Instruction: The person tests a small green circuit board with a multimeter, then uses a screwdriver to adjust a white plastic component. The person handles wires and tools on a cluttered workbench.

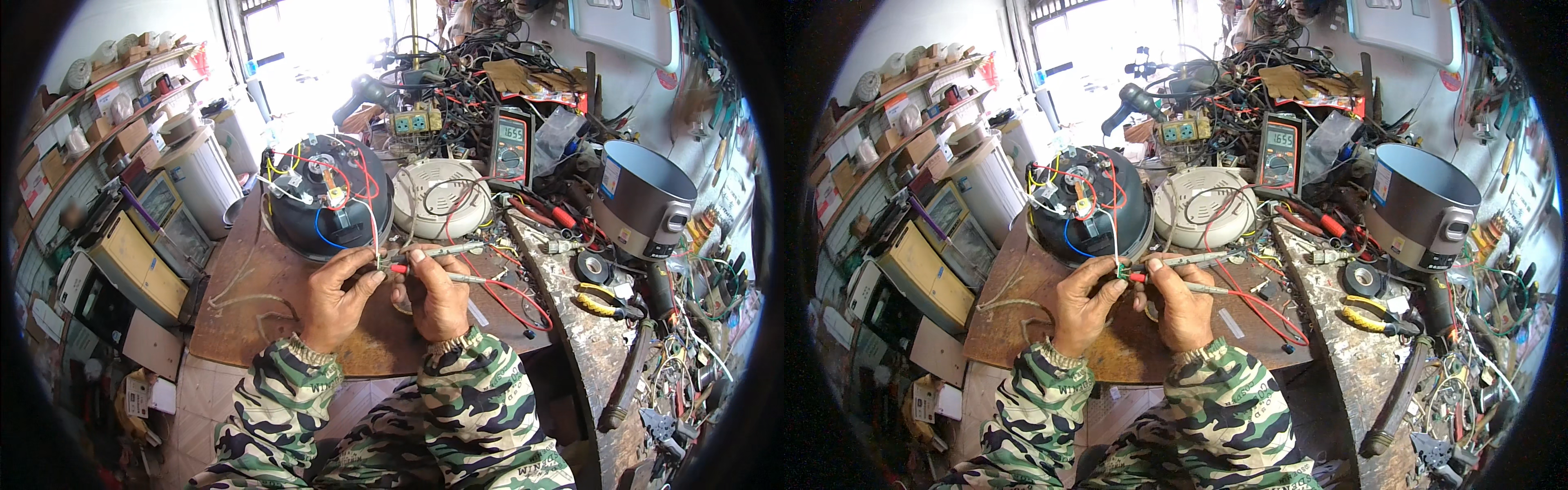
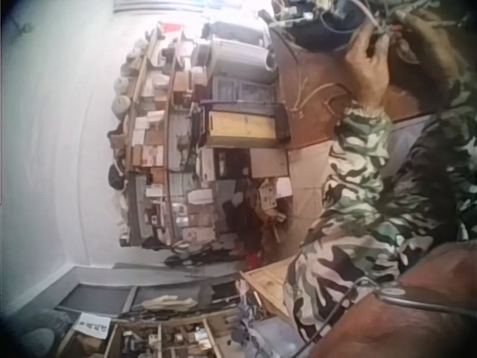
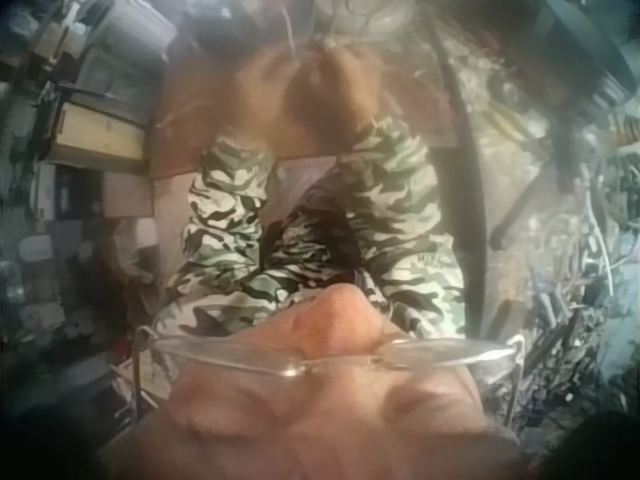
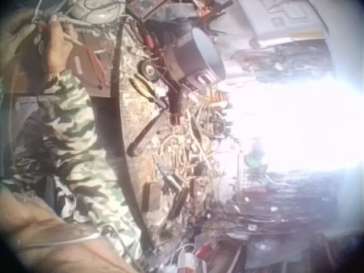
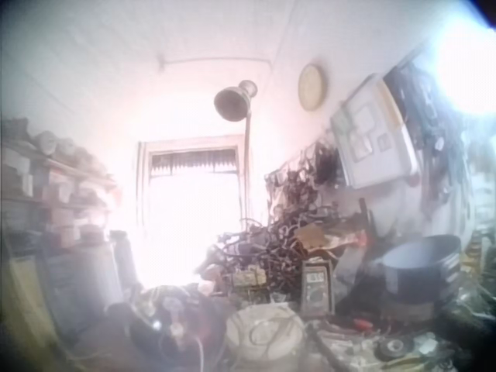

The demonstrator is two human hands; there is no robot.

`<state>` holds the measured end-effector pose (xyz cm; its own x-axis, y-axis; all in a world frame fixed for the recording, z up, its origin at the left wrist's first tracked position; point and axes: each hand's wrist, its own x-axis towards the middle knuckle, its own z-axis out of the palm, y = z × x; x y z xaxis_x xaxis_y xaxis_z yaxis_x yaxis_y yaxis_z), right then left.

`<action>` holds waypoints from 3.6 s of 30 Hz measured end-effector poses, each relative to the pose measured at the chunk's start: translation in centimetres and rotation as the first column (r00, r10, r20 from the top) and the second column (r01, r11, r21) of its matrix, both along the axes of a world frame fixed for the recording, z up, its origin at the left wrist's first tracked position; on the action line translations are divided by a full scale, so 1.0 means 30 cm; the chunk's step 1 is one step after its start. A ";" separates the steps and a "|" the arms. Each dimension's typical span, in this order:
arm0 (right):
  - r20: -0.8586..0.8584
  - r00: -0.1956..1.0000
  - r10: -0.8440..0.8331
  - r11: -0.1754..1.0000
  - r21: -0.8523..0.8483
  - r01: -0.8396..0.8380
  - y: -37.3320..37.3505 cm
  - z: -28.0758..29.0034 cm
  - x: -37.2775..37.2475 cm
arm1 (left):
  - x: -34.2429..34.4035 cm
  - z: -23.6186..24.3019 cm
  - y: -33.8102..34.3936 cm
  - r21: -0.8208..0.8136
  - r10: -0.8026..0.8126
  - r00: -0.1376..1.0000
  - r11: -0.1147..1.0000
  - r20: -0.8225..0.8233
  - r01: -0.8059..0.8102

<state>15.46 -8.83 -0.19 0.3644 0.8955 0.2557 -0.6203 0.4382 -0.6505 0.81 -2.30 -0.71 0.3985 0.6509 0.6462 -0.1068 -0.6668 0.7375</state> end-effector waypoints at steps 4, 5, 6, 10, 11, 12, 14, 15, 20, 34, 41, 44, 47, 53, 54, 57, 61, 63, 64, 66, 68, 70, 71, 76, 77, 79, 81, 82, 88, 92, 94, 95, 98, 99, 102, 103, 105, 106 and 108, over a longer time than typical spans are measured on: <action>-0.012 1.000 -0.010 1.000 -0.010 0.010 0.001 -0.005 0.003 | 0.002 0.002 0.009 0.087 -0.005 1.000 0.996 -0.015 0.006; -0.017 1.000 -0.014 1.000 -0.017 0.014 0.000 -0.003 0.002 | 0.002 0.001 0.008 0.070 -0.012 1.000 0.997 -0.007 0.012; -0.007 1.000 -0.029 0.999 -0.018 0.029 0.000 -0.003 0.000 | 0.005 -0.002 0.009 0.053 -0.020 1.000 0.998 0.002 0.020; 0.018 1.000 -0.024 0.999 -0.046 0.025 -0.002 0.008 -0.001 | 0.004 0.003 0.005 0.053 0.005 1.000 0.999 -0.008 -0.005; 0.011 1.000 -0.024 0.999 -0.047 0.025 0.000 0.008 -0.004 | 0.003 0.006 0.004 0.066 0.017 1.000 0.998 -0.016 -0.016; 0.004 1.000 -0.027 0.998 -0.049 0.027 0.001 0.006 -0.003 | 0.005 0.005 0.004 0.071 0.016 1.000 0.997 -0.006 -0.016; -0.006 1.000 -0.025 0.999 -0.048 0.024 0.002 0.002 -0.002 | 0.006 0.003 0.008 0.090 0.019 1.000 0.996 -0.005 -0.019; -0.007 1.000 -0.021 0.999 -0.044 0.021 0.000 0.002 -0.002 | 0.006 0.003 0.008 0.099 0.019 1.000 0.995 -0.003 -0.018; 0.004 1.000 -0.001 1.000 -0.012 0.001 -0.001 -0.003 0.006 | 0.005 0.005 0.000 0.051 0.004 1.000 0.999 0.001 -0.004; -0.039 0.990 -0.136 0.990 -0.053 0.134 0.017 -0.025 0.006 | 0.008 -0.011 0.008 0.020 0.028 1.000 0.999 -0.009 -0.028; -0.013 0.991 -0.133 0.989 -0.067 0.132 0.040 -0.066 0.020 | 0.010 -0.017 0.006 -0.004 0.024 1.000 1.000 0.011 -0.024; -0.011 0.988 -0.154 0.986 -0.059 0.153 0.038 -0.056 0.010 | 0.003 -0.024 0.010 -0.004 0.037 0.999 0.999 0.006 -0.037; -0.005 0.989 -0.150 0.987 -0.057 0.150 0.036 -0.047 0.011 | 0.010 -0.004 -0.007 -0.060 0.008 0.999 0.998 0.036 -0.006; 0.054 0.988 -0.142 0.990 0.010 0.142 0.057 -0.079 0.029 | 0.015 -0.007 -0.004 -0.055 0.030 0.999 0.998 0.031 -0.028; 0.047 0.988 -0.146 0.989 -0.014 0.147 0.052 -0.068 0.021 | 0.012 -0.004 -0.007 -0.053 0.039 0.999 0.998 0.025 -0.038; -0.051 0.995 -0.081 0.997 -0.007 0.081 0.040 -0.043 0.004 | 0.006 -0.006 -0.007 -0.054 0.041 0.999 0.998 0.026 -0.040; -0.064 0.995 -0.071 0.997 -0.015 0.070 0.042 -0.047 0.015 | 0.000 -0.024 0.010 -0.007 0.075 0.997 0.997 -0.008 -0.075; -0.058 0.994 -0.097 0.994 -0.048 0.094 0.039 -0.038 0.017 | 0.008 -0.006 -0.005 -0.041 0.052 0.999 0.998 0.004 -0.052; -0.100 0.990 -0.103 0.994 -0.036 0.100 0.040 -0.027 0.014 | 0.009 -0.004 -0.006 -0.039 0.051 0.999 0.998 0.007 -0.051; -0.100 0.991 -0.094 0.995 -0.050 0.089 0.037 -0.036 0.025 | 0.011 -0.002 -0.007 -0.032 0.048 0.999 0.998 0.014 -0.048; -0.115 0.986 -0.119 0.991 -0.081 0.110 0.031 -0.023 0.029 | 0.007 0.001 -0.014 -0.095 0.034 0.999 0.995 0.004 -0.033; -0.174 0.979 -0.111 0.990 -0.106 0.093 0.040 -0.029 0.032 | 0.004 0.002 -0.015 -0.106 0.032 0.999 0.994 -0.001 -0.032; -0.203 0.973 -0.108 0.989 -0.119 0.085 0.044 -0.030 0.034 | 0.005 0.001 -0.012 -0.088 0.034 0.999 0.996 0.002 -0.034; -0.179 0.984 -0.005 0.991 -0.135 -0.020 0.025 -0.016 0.041 | 0.005 -0.005 -0.004 -0.046 0.032 0.999 0.998 0.005 -0.032; -0.253 0.967 0.028 0.992 -0.113 -0.059 0.024 -0.017 0.043 | 0.006 -0.008 -0.001 -0.041 0.030 1.000 0.999 0.007 -0.030; -0.397 0.912 0.104 0.988 -0.061 -0.139 0.023 -0.027 0.045 | 0.002 -0.015 0.001 -0.026 0.046 0.999 0.999 -0.011 -0.047; -0.296 0.952 0.073 0.991 -0.088 -0.103 0.020 -0.012 0.043 | -0.006 -0.014 0.003 -0.007 0.085 0.995 0.996 -0.046 -0.085; -0.205 0.977 0.063 0.992 -0.095 -0.084 0.015 -0.005 0.042 | -0.009 -0.013 0.003 -0.001 0.079 0.996 0.997 -0.043 -0.079; -0.174 0.980 0.102 0.984 -0.127 -0.124 0.031 -0.037 0.051 | -0.004 -0.019 0.011 0.019 0.063 0.997 0.998 -0.039 -0.062; -0.103 0.983 0.149 0.986 -0.063 -0.156 0.022 -0.021 0.026 | -0.007 -0.024 0.015 0.017 0.057 0.998 0.998 -0.041 -0.056; 0.044 0.997 0.056 0.998 -0.044 -0.054 0.047 -0.038 0.009 | -0.004 -0.018 0.013 0.059 0.074 0.996 0.996 -0.039 -0.072; 0.170 0.979 -0.112 0.973 -0.183 0.143 0.059 -0.070 0.000 | -0.002 -0.014 0.013 0.080 0.080 0.996 0.994 -0.038 -0.077; 0.545 0.814 -0.201 0.947 -0.105 0.304 0.022 -0.039 0.021 | -0.012 -0.004 0.010 0.056 0.078 0.996 0.995 -0.034 -0.077; 0.581 0.782 -0.224 0.936 -0.095 0.339 0.032 -0.039 0.027 | -0.013 -0.002 0.005 0.001 0.066 0.997 0.998 -0.027 -0.066; 0.767 0.618 -0.175 0.908 -0.118 0.402 0.029 -0.029 0.084 | -0.004 -0.003 0.008 0.029 0.054 0.998 0.998 -0.010 -0.054; 0.827 0.545 -0.140 0.912 -0.107 0.397 0.029 -0.029 0.106 | -0.004 -0.006 0.009 0.040 0.055 0.998 0.998 -0.005 -0.055; 0.889 0.455 -0.045 0.926 -0.133 0.352 -0.013 0.025 0.143 | -0.004 -0.007 0.013 0.061 0.050 0.999 0.997 0.004 -0.050; 0.927 0.367 -0.075 0.918 -0.079 0.389 -0.017 0.030 0.172 | -0.003 -0.007 0.014 0.062 0.050 0.999 0.997 0.001 -0.050; 0.982 0.160 -0.099 0.872 0.008 0.490 -0.029 0.077 0.202 | -0.011 -0.006 0.011 0.063 0.061 0.998 0.996 -0.015 -0.060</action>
